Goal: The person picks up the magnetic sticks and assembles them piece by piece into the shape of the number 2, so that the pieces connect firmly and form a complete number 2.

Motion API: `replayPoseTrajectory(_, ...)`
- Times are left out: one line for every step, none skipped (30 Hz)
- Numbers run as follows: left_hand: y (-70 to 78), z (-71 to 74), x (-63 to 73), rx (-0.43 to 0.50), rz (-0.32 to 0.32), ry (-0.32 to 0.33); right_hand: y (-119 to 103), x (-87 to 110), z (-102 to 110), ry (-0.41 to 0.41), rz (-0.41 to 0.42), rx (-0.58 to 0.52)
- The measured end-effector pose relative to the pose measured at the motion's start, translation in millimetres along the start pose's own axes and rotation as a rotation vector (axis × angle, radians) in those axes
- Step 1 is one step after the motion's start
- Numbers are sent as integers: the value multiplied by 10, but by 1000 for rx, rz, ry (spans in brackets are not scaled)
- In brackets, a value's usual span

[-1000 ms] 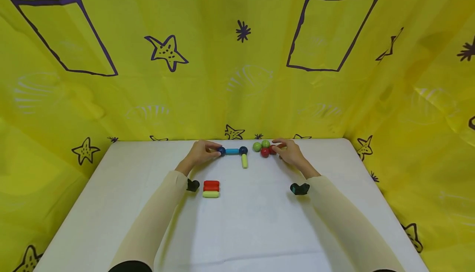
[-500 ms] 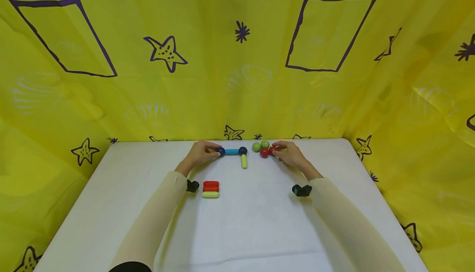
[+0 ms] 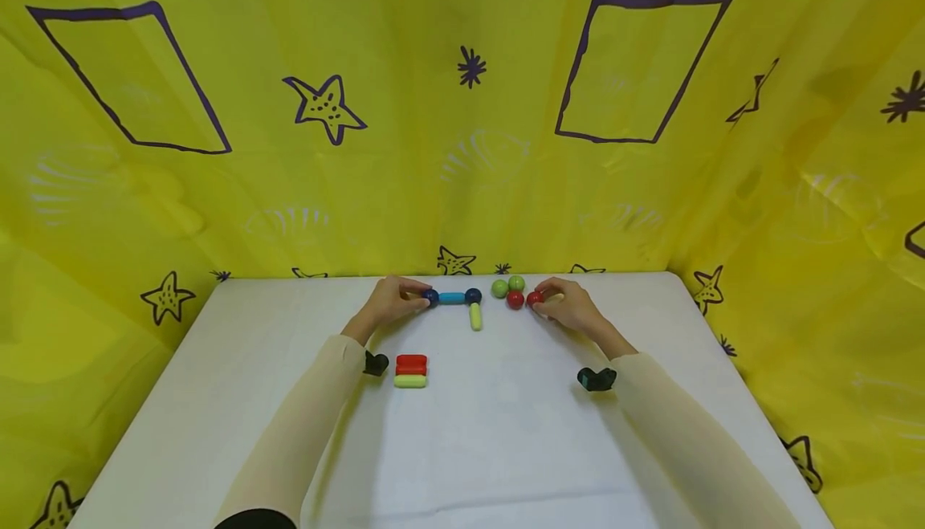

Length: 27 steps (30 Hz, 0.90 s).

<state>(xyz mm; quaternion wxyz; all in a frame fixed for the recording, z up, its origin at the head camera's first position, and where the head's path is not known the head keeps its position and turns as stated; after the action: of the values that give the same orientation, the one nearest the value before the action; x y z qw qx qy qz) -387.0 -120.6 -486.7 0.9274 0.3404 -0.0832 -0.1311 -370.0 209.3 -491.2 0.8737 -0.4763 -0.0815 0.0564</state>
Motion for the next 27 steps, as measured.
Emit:
replayPoseTrajectory(1, -6, 1, 1, 0, -2, -4, 23, 0, 0, 8, -1)
replayPoseTrajectory(1, -10, 3, 1, 1, -4, -1, 47, -1, 0, 7, -8)
replayPoseTrajectory(3, -12, 5, 2, 0, -5, -6, 74, -5, -1, 9, -14)
replayPoseTrajectory(9, -12, 10, 2, 0, -4, -9, 100, -8, 1, 9, -23)
replayPoseTrajectory(10, -8, 13, 1, -1, -3, -13, 126, -15, 1, 7, -31)
replayPoseTrajectory(10, -5, 14, 0, 0, -1, -17, 154, -25, 0, 5, -43)
replayPoseTrajectory(7, -2, 13, 0, 1, 1, -25, 184, -37, -1, 3, -55)
replayPoseTrajectory(7, 2, 14, -1, 1, 2, -33, 214, -49, 2, -2, -72)
replayPoseTrajectory(8, 4, 13, 0, -1, 4, -45, 246, -65, 3, 1, -85)
replayPoseTrajectory(7, 5, 11, 1, -1, 4, -56, 279, -80, 7, 0, -99)
replayPoseTrajectory(7, 6, 10, 3, -2, 4, -78, 313, -101, 5, 10, -110)
replayPoseTrajectory(7, 6, 10, 6, -3, 3, -98, 349, -122, 5, 17, -118)
replayPoseTrajectory(8, 5, 11, 6, -4, 2, -119, 383, -144, 6, 21, -130)
replayPoseTrajectory(10, 6, 13, 6, -5, 2, -140, 419, -169, 7, 24, -144)
replayPoseTrajectory(9, 6, 12, 7, -5, 3, -152, 448, -198, 4, 29, -153)
replayPoseTrajectory(7, 6, 14, 7, -4, 3, -168, 477, -227, 1, 31, -167)
replayPoseTrajectory(6, 8, 16, 4, -4, 4, -183, 504, -259, -3, 31, -175)
replayPoseTrajectory(4, 9, 16, 1, -4, 6, -192, 528, -293, -6, 25, -183)
replayPoseTrajectory(1, 9, 15, -1, -4, 7, -201, 550, -329, -12, 23, -190)
replayPoseTrajectory(0, 9, 15, -1, -5, 7, -210, 569, -365, -15, 23, -192)
replayPoseTrajectory(-2, 9, 15, -1, -4, 8, -220, 584, -399, -18, 23, -193)
replayPoseTrajectory(-2, 9, 16, -2, -5, 7, -237, 601, -433, -21, 24, -190)
replayPoseTrajectory(-1, 9, 16, -2, -6, 6, -248, 611, -468, -24, 29, -182)
replayPoseTrajectory(-1, 8, 16, 0, -6, 5, -260, 620, -501, -25, 33, -176)
replayPoseTrajectory(3, 7, 16, 0, -8, 3, -270, 625, -530, -24, 37, -170)
replayPoseTrajectory(7, 6, 16, -2, -10, 1, -282, 628, -561, -24, 42, -164)
replayPoseTrajectory(8, 4, 14, -3, -12, 0, -294, 629, -593, -25, 46, -158)
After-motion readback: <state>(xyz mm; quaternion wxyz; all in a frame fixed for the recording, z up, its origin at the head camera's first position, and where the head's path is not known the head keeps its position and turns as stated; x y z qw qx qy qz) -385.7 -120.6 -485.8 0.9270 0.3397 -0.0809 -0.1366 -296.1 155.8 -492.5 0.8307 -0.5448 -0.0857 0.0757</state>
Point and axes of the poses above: each hand's wrist, its own x-axis away from the middle knuckle, its own z-axis out of the back of the hand, y = z × x, the point moved 10 cm from there along -x, towards the middle knuckle, and after that the axes turned 6 degrees about -x, right-handed, at the moved point
